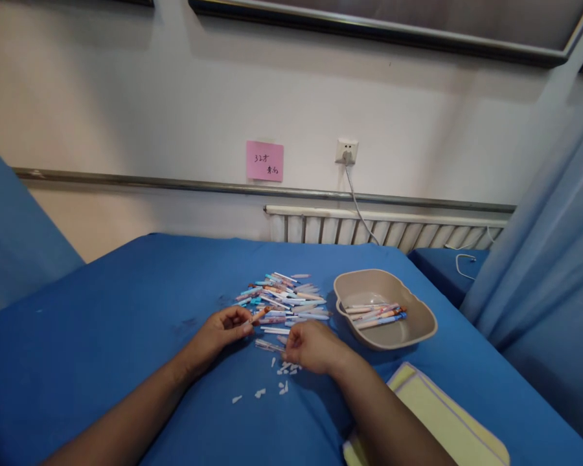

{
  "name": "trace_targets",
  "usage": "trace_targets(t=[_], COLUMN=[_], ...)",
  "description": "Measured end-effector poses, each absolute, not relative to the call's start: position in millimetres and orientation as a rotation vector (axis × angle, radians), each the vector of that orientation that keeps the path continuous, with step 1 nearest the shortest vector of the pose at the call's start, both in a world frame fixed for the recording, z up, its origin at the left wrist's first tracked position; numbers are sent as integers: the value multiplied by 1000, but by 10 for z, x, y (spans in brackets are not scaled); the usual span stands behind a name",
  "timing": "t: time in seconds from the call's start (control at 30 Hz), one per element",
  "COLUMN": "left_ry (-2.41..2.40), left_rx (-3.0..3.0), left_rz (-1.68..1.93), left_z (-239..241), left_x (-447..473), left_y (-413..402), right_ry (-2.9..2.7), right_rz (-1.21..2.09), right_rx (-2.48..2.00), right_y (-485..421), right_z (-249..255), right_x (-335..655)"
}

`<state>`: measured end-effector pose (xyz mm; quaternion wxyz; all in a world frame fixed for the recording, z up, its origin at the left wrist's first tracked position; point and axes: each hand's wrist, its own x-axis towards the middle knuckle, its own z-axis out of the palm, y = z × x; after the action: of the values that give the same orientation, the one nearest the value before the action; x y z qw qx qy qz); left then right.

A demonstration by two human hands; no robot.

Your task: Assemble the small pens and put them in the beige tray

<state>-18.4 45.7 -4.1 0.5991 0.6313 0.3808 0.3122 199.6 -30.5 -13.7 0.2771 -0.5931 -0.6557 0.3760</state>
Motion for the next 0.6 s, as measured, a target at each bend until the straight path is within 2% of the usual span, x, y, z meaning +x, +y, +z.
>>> trace_targets(t=[0.1,0.2,0.5,0.6], left_ry=[859,855,855,861], left_rx=[1463,1462,1470,1460], left_rz=[719,722,722,731], left_z=[-50,-51,-50,-27], left_x=[-183,-179,-170,-129], left_y=[453,447,432,372], right_ry=[-2013,-2091,-2037,-1894], right_rz=[769,674,711,825], right_rx=[-1655,-1641,-1660,-1607], right_y=[-419,-465,-393,-338], right_z=[-59,-32,-148,-179], right_x=[1976,1937,1980,1980])
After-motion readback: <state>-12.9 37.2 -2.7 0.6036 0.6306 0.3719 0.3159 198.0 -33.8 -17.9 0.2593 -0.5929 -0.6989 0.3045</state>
